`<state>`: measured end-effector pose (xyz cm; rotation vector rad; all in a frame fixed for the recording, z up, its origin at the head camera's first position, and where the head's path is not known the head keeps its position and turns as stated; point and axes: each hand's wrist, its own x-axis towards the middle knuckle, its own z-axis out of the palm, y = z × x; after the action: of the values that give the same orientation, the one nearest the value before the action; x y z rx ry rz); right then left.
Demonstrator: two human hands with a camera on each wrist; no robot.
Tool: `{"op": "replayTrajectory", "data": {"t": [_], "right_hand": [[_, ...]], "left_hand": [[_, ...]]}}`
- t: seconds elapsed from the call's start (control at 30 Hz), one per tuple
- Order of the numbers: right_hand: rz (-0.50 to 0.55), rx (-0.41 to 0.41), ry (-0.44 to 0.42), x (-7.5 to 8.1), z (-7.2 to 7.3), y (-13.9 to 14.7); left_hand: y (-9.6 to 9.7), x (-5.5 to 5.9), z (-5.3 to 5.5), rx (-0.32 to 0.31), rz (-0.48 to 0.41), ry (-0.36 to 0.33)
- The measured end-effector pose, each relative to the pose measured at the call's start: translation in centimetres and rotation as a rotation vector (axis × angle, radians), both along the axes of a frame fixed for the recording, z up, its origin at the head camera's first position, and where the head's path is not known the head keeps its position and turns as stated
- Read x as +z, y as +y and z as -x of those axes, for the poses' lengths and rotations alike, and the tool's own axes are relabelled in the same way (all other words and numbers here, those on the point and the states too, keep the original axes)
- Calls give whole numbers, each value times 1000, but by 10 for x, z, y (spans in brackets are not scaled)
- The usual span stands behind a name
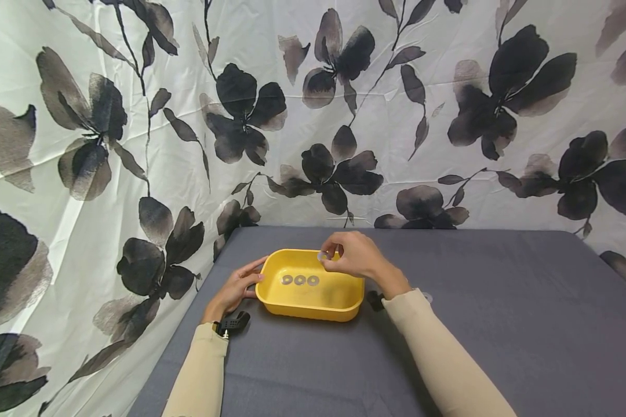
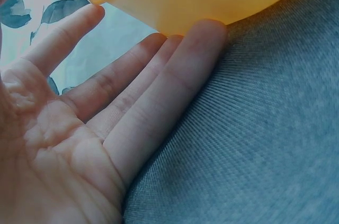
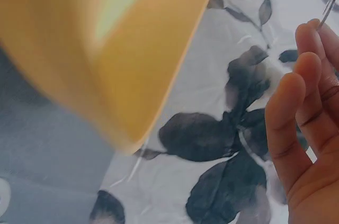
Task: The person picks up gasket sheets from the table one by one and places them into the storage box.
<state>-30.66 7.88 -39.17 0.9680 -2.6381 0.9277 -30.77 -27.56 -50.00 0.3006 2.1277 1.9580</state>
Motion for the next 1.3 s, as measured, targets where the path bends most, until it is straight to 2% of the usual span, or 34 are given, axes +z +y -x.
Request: {"op": "replayTrajectory", "data": {"t": [0.27, 0.47, 0.9, 1.1, 1.3], "right_hand": [[2, 56, 5, 7, 0, -21], [-50, 82, -24, 7, 4, -36], [-150, 127, -59, -6, 21, -64], [-217, 134, -130, -9, 27, -73], [-276, 146, -160, -14, 31, -82]], "left_hand": [[0, -1, 2, 1, 2, 5], [0, 0, 2, -1, 1, -2], [-1, -2, 2, 6, 8, -2], [0, -2, 3, 5, 8, -2], [1, -1, 1, 10, 9, -3]]}}
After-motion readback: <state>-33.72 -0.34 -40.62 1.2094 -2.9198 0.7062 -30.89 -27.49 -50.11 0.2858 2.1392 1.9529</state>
